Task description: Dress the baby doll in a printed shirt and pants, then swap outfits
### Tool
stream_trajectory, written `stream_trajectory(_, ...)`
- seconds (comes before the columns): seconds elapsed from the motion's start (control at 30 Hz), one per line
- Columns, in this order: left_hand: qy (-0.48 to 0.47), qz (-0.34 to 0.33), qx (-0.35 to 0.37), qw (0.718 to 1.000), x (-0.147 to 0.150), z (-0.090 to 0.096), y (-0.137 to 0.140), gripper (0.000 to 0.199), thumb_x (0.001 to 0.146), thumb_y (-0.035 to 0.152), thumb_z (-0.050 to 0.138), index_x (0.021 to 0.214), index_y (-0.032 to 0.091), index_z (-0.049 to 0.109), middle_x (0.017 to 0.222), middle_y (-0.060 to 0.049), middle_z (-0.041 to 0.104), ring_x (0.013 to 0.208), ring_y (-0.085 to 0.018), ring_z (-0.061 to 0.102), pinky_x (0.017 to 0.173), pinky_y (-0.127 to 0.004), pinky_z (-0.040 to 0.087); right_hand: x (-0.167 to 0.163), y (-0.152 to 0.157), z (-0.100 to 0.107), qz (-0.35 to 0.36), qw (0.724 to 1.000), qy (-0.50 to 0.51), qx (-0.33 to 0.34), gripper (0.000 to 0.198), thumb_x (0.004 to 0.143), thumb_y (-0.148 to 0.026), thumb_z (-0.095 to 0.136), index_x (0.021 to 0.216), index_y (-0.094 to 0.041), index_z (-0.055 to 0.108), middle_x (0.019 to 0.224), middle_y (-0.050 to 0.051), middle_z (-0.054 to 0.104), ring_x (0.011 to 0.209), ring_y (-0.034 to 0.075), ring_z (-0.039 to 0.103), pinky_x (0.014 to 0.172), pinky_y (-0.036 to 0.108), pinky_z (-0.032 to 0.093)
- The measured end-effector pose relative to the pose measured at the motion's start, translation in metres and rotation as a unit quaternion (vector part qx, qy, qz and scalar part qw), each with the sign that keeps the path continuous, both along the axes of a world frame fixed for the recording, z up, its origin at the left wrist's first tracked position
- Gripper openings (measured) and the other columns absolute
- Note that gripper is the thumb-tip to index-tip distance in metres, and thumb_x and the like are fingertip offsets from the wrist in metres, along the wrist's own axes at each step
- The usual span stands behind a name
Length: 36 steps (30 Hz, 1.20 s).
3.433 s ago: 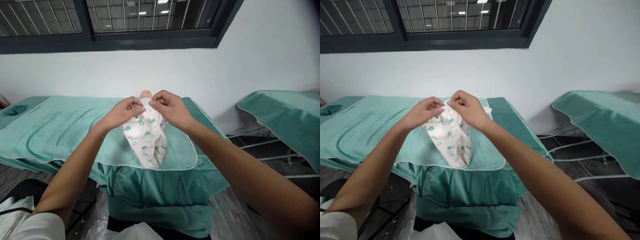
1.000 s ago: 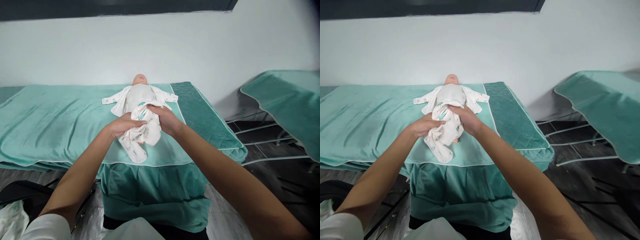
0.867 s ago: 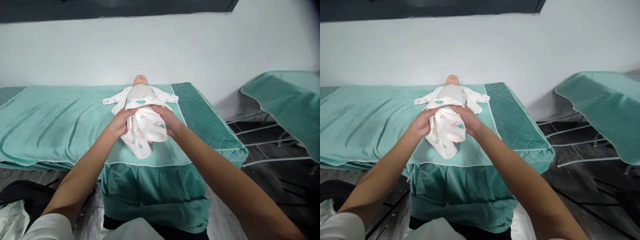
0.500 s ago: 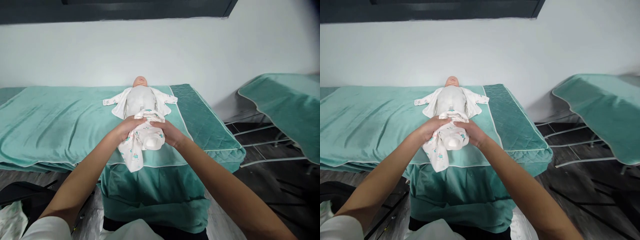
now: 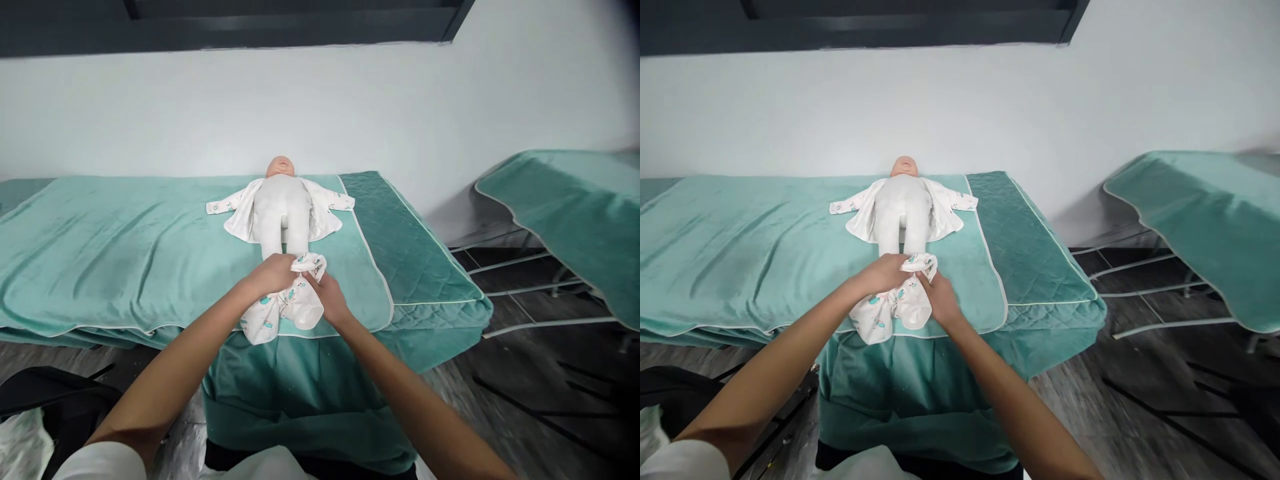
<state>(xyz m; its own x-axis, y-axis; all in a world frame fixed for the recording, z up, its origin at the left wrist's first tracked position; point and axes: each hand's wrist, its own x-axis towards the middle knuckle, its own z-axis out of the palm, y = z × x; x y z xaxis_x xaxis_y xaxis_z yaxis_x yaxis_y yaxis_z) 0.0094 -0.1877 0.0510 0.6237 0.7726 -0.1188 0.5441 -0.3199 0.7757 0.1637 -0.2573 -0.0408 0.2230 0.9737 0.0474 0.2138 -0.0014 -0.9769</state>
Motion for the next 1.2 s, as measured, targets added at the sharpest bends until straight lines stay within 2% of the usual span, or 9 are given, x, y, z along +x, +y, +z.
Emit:
stream_trajectory(0.13,-0.026,-0.016,0.002,1.0,-0.005,0.002,0.006,0.018,0.083,0.032,0.062,0.09,0.019,0.073,0.1,-0.009,0.074,0.096,-0.029,0.066,0.082,-0.035,0.046,-0.002,0.002,0.0,0.006,0.991,0.13,0.018,0.044,0.087,-0.054,0.063,0.121,-0.026,0.066,0.125,0.005,0.071,0.122,0.027,0.063,0.103,0.043,0.049)
stream_trajectory(0.23,-0.111,-0.007,-0.106,0.988,-0.008,0.003,0.011,0.027,0.081,0.037,0.068,0.1,0.018,0.072,0.103,-0.008,0.074,0.094,-0.025,0.066,0.079,-0.033,0.047,-0.002,0.01,0.001,-0.013,0.978,0.203,0.044,0.044,0.084,-0.053,0.064,0.118,-0.024,0.064,0.119,0.006,0.072,0.111,0.026,0.066,0.097,0.041,0.052)
stream_trajectory(0.37,-0.191,-0.03,-0.269,0.944,-0.013,0.006,0.017,0.045,0.075,0.04,0.079,0.113,0.018,0.068,0.109,-0.008,0.071,0.095,-0.022,0.067,0.078,-0.03,0.049,0.001,0.03,0.0,-0.086,0.978,0.166,0.096,0.037,0.084,-0.053,0.061,0.106,-0.023,0.062,0.11,0.006,0.071,0.101,0.024,0.065,0.091,0.038,0.052)
stream_trajectory(0.47,-0.236,-0.04,-0.297,0.924,-0.016,0.009,0.024,0.049,0.072,0.037,0.084,0.114,0.017,0.067,0.11,-0.009,0.07,0.096,-0.021,0.066,0.081,-0.03,0.05,0.004,0.048,0.0,-0.113,0.978,0.128,0.122,0.034,0.086,-0.053,0.056,0.101,-0.023,0.059,0.106,0.006,0.069,0.098,0.023,0.063,0.09,0.038,0.05)
stream_trajectory(0.67,-0.285,0.008,-0.248,0.926,-0.011,0.012,0.042,0.047,0.065,0.026,0.085,0.107,0.016,0.065,0.099,-0.004,0.067,0.087,-0.019,0.065,0.077,-0.029,0.05,0.011,0.074,0.007,-0.139,0.975,0.096,0.148,0.028,0.087,-0.049,0.056,0.1,-0.024,0.056,0.109,0.005,0.067,0.104,0.022,0.058,0.092,0.035,0.047)
stream_trajectory(0.83,-0.255,0.052,-0.075,0.963,-0.003,0.011,0.062,0.04,0.072,0.028,0.074,0.11,0.017,0.064,0.104,-0.003,0.066,0.097,-0.019,0.061,0.084,-0.028,0.047,0.017,0.092,0.012,-0.155,0.972,0.08,0.16,0.026,0.088,-0.046,0.054,0.099,-0.023,0.056,0.109,0.006,0.067,0.108,0.022,0.058,0.098,0.036,0.044)
stream_trajectory(1.0,-0.226,0.077,0.047,0.97,0.008,0.007,0.075,0.033,0.078,0.026,0.068,0.11,0.018,0.062,0.108,-0.002,0.065,0.103,-0.018,0.059,0.092,-0.029,0.043,0.024,0.113,0.019,-0.143,0.972,0.061,0.173,0.024,0.089,-0.048,0.053,0.093,-0.025,0.055,0.101,0.005,0.067,0.108,0.022,0.057,0.098,0.035,0.045)
stream_trajectory(1.1,-0.232,0.107,0.054,0.965,0.009,0.007,0.079,0.025,0.08,0.028,0.069,0.102,0.018,0.062,0.1,-0.001,0.064,0.097,-0.017,0.058,0.087,-0.027,0.043,0.028,0.123,0.021,-0.125,0.976,0.051,0.171,0.023,0.089,-0.049,0.053,0.088,-0.025,0.054,0.095,0.003,0.066,0.102,0.021,0.058,0.093,0.034,0.046)
stream_trajectory(1.2,-0.265,0.108,-0.033,0.958,-0.003,0.006,0.084,0.024,0.078,0.032,0.074,0.093,0.019,0.062,0.087,0.002,0.06,0.082,-0.014,0.056,0.073,-0.024,0.042,0.032,0.125,0.017,-0.116,0.981,0.043,0.15,0.02,0.086,-0.045,0.056,0.084,-0.025,0.054,0.085,-0.001,0.062,0.089,0.02,0.057,0.085,0.032,0.047)
